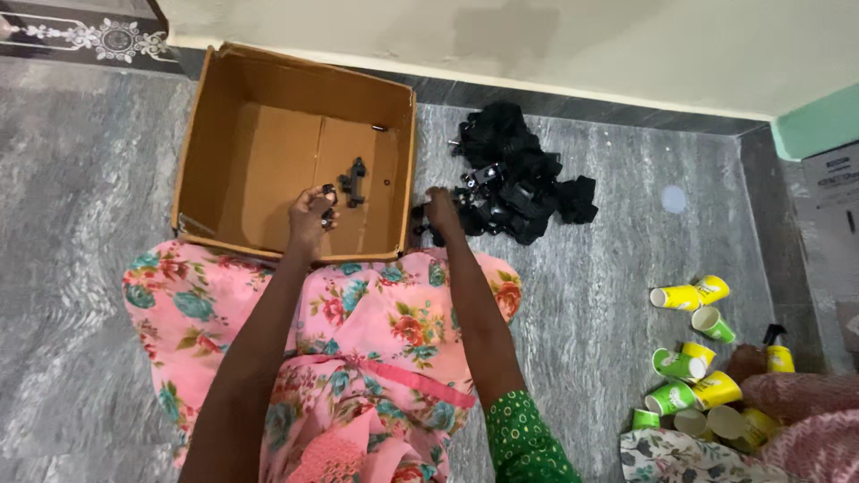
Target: The person sits on the floor and assembles small black plastic components by hand. They pick up individual parts from a pile, connect them together, and place the assembled units into a cardboard box.
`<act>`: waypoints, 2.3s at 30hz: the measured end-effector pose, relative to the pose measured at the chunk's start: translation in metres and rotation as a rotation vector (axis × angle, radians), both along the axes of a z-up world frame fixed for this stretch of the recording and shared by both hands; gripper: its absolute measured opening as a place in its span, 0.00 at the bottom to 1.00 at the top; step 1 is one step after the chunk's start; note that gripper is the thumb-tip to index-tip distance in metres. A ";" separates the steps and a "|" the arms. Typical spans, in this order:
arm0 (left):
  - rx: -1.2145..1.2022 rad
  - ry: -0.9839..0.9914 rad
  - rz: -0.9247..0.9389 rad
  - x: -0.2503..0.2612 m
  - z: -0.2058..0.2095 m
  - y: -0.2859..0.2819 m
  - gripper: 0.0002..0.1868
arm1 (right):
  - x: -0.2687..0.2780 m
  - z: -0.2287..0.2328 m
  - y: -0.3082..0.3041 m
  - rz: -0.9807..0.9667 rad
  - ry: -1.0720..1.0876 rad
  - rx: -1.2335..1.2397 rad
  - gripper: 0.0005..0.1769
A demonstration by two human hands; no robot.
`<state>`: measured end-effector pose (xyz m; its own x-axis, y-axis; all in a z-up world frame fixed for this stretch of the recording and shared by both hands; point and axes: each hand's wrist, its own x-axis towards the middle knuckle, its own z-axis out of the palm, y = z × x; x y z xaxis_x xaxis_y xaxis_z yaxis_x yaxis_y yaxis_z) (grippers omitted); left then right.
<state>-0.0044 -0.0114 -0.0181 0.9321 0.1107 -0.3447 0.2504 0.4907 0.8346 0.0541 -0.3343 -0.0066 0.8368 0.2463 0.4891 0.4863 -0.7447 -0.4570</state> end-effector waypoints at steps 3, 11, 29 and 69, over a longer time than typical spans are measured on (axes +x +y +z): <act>0.000 -0.035 0.002 0.006 0.006 -0.002 0.19 | 0.002 -0.003 0.012 0.002 0.536 -0.083 0.38; 0.031 -0.067 -0.046 0.002 0.006 -0.007 0.20 | -0.009 -0.015 0.036 -0.005 0.347 -0.290 0.12; 0.354 -0.099 0.052 0.002 0.017 -0.017 0.10 | -0.028 0.064 0.140 0.115 0.694 0.893 0.14; 0.531 -0.243 -0.069 -0.023 0.081 -0.021 0.18 | -0.038 0.031 0.149 0.149 0.574 0.556 0.21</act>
